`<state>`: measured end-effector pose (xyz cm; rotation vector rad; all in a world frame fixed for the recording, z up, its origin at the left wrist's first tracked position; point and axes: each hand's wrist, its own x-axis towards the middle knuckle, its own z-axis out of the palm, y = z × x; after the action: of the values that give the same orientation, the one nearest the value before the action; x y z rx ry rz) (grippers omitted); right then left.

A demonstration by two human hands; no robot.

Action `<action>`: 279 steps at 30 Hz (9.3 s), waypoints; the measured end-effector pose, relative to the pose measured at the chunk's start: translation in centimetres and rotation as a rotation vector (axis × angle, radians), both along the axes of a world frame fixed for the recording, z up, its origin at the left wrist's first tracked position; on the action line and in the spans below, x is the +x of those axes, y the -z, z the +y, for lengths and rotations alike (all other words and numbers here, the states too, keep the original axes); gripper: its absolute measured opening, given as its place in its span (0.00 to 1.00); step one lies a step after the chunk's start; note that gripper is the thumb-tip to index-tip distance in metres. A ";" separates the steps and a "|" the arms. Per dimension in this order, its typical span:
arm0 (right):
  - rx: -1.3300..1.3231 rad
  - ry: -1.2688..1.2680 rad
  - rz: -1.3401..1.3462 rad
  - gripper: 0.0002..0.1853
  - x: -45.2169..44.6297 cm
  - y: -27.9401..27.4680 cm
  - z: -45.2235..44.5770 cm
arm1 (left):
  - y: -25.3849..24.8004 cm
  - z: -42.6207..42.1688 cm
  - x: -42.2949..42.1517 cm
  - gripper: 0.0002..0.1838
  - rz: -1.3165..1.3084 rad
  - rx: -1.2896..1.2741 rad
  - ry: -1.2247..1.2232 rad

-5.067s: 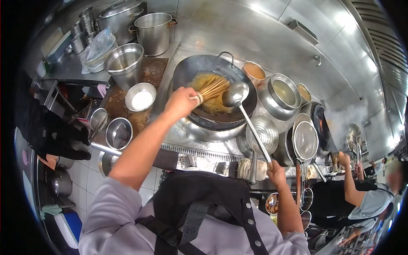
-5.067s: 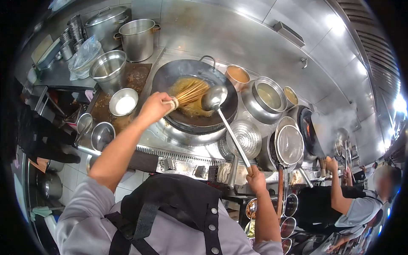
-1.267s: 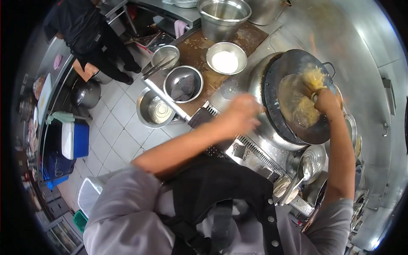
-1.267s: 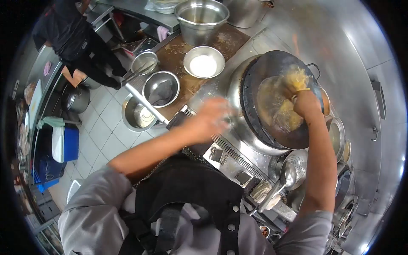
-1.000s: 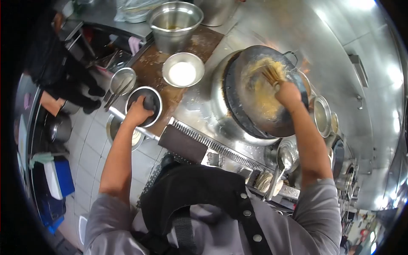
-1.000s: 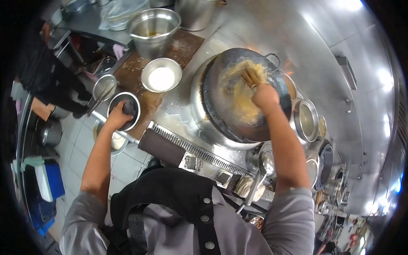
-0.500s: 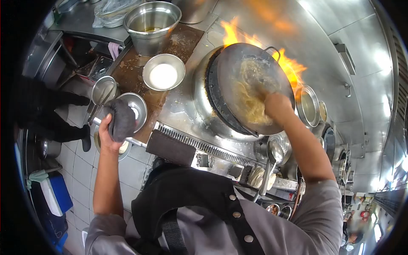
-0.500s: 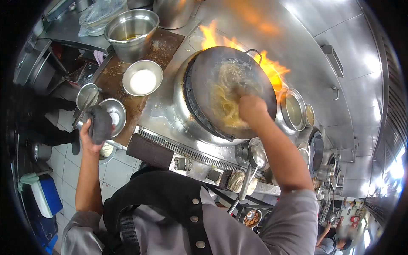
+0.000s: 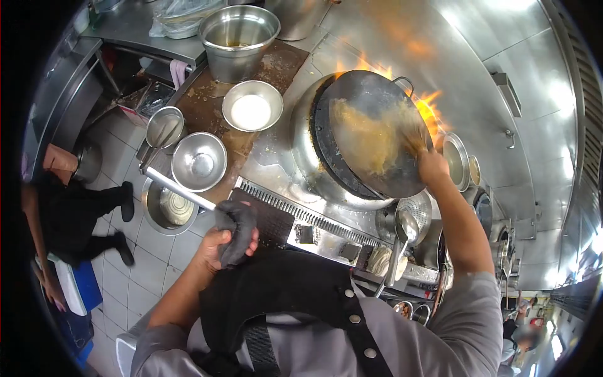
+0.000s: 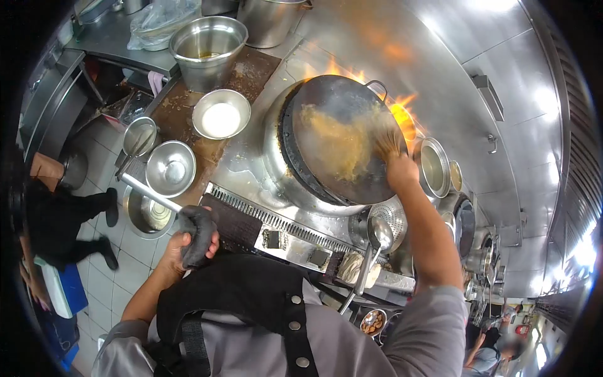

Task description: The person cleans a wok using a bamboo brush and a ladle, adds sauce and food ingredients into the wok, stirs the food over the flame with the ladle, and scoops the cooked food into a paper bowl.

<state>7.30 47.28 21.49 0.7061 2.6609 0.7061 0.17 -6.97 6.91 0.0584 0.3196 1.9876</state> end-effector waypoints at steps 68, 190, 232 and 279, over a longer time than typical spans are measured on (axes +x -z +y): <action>-0.303 -0.178 0.260 0.13 0.2 1.4 5.4 | -5.8 32.0 2.0 0.17 0.278 -0.582 -0.299; -1.038 0.009 0.665 0.45 21.1 2.2 -17.3 | -5.3 24.8 3.2 0.41 1.407 -0.696 -0.608; -0.635 -0.051 0.622 0.25 -5.0 12.3 2.9 | -7.7 27.4 4.0 0.41 1.859 -0.771 -0.194; -0.646 0.015 0.621 0.30 -5.2 6.5 2.8 | -8.4 28.2 4.1 0.40 1.904 -0.971 -0.148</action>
<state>2.14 50.06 14.97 0.8365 3.1279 -0.4672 4.23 21.18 15.31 1.2980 2.3933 1.0563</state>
